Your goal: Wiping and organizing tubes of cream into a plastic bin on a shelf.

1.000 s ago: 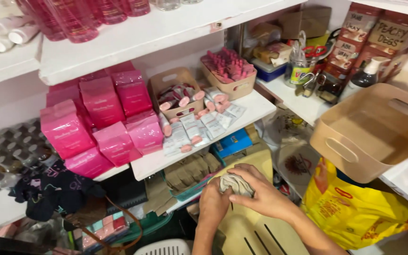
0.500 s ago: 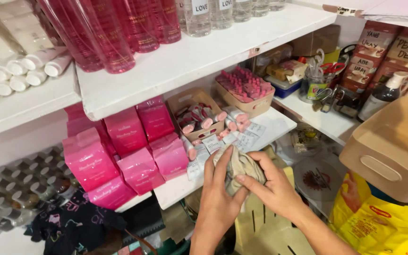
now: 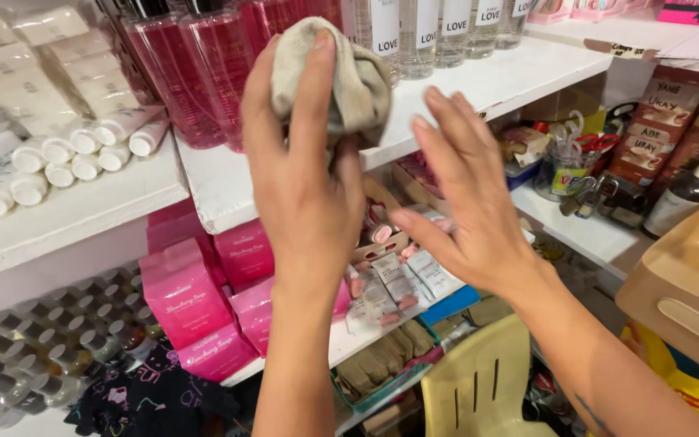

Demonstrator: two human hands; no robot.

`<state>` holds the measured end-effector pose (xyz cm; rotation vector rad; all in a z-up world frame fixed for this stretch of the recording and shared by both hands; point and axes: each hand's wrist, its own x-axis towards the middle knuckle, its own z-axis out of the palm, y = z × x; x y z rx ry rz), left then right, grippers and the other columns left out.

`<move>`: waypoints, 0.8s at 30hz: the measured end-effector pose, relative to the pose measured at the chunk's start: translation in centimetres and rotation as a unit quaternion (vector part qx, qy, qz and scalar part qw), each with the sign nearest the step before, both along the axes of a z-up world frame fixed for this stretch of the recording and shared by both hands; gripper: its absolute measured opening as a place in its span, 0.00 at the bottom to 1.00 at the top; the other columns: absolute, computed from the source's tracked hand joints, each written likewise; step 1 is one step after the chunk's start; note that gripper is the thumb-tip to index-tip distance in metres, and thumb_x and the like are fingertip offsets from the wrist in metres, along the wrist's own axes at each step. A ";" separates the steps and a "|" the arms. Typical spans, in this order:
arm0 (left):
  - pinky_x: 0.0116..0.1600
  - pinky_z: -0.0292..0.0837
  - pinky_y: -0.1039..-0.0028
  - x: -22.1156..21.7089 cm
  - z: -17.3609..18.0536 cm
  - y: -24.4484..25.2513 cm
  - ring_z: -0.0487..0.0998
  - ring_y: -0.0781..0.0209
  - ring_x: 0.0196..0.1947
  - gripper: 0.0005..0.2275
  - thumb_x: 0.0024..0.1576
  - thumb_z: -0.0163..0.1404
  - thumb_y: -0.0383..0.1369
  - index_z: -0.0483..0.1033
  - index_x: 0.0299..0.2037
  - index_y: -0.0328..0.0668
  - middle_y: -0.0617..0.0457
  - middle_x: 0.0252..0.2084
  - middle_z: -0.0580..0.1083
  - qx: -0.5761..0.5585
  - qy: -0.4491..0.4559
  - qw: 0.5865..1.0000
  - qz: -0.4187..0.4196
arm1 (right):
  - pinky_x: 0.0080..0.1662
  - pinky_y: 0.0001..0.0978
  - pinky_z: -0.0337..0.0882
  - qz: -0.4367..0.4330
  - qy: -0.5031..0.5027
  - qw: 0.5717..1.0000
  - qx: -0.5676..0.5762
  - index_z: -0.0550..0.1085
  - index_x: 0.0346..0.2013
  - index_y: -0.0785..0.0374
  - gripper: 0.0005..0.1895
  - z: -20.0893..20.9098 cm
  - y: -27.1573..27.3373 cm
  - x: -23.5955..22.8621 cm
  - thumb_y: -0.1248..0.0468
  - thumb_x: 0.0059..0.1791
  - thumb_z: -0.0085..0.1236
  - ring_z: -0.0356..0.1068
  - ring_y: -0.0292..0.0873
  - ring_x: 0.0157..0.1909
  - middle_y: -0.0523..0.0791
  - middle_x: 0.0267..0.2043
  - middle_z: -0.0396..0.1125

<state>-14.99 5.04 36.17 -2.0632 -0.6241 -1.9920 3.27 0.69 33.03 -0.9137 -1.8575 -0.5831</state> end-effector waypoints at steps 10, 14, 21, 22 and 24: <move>0.67 0.58 0.42 1.8 -1.0 3.9 0.41 0.30 0.78 0.30 0.55 0.56 0.33 0.66 0.71 0.52 0.43 0.80 0.45 -0.154 0.120 0.937 0.289 | 0.75 0.69 0.26 -0.087 -0.097 0.983 -0.129 0.52 0.79 0.45 0.40 -0.6 7.1 0.5 0.40 0.54 0.46 0.33 0.54 0.84 0.43 0.83 0.43; 0.81 0.36 0.35 2.1 -3.3 1.0 0.38 0.34 0.82 0.34 0.55 0.59 0.36 0.65 0.75 0.58 0.44 0.81 0.43 -0.067 0.067 0.963 0.253 | 0.76 0.64 0.40 -0.007 0.004 1.000 0.024 0.57 0.75 0.53 0.34 -4.1 5.6 2.1 0.49 0.57 0.55 0.41 0.62 0.81 0.51 0.79 0.47; 0.77 0.34 0.32 6.7 -16.8 -2.9 0.45 0.31 0.80 0.33 0.54 0.56 0.39 0.62 0.72 0.50 0.42 0.79 0.50 -0.195 0.001 0.963 0.187 | 0.68 0.56 0.57 -0.020 0.065 0.994 -0.091 0.67 0.64 0.60 0.28 -18.5 5.4 4.6 0.63 0.49 0.59 0.56 0.60 0.69 0.53 0.67 0.60; 0.77 0.34 0.32 7.3 -19.5 -2.7 0.45 0.31 0.80 0.33 0.54 0.56 0.39 0.62 0.72 0.50 0.42 0.79 0.50 -0.197 0.000 0.961 0.193 | 0.68 0.56 0.57 -0.014 0.064 0.993 -0.093 0.67 0.64 0.60 0.28 -20.3 5.3 4.6 0.63 0.49 0.59 0.56 0.60 0.69 0.53 0.67 0.60; 0.75 0.38 0.32 8.4 -25.2 -2.5 0.45 0.27 0.77 0.33 0.54 0.55 0.37 0.60 0.72 0.49 0.42 0.78 0.50 -0.309 0.051 0.932 0.181 | 0.63 0.58 0.58 -0.044 0.007 0.978 -0.205 0.66 0.66 0.58 0.34 -24.0 4.8 4.7 0.58 0.46 0.61 0.56 0.63 0.64 0.56 0.65 0.59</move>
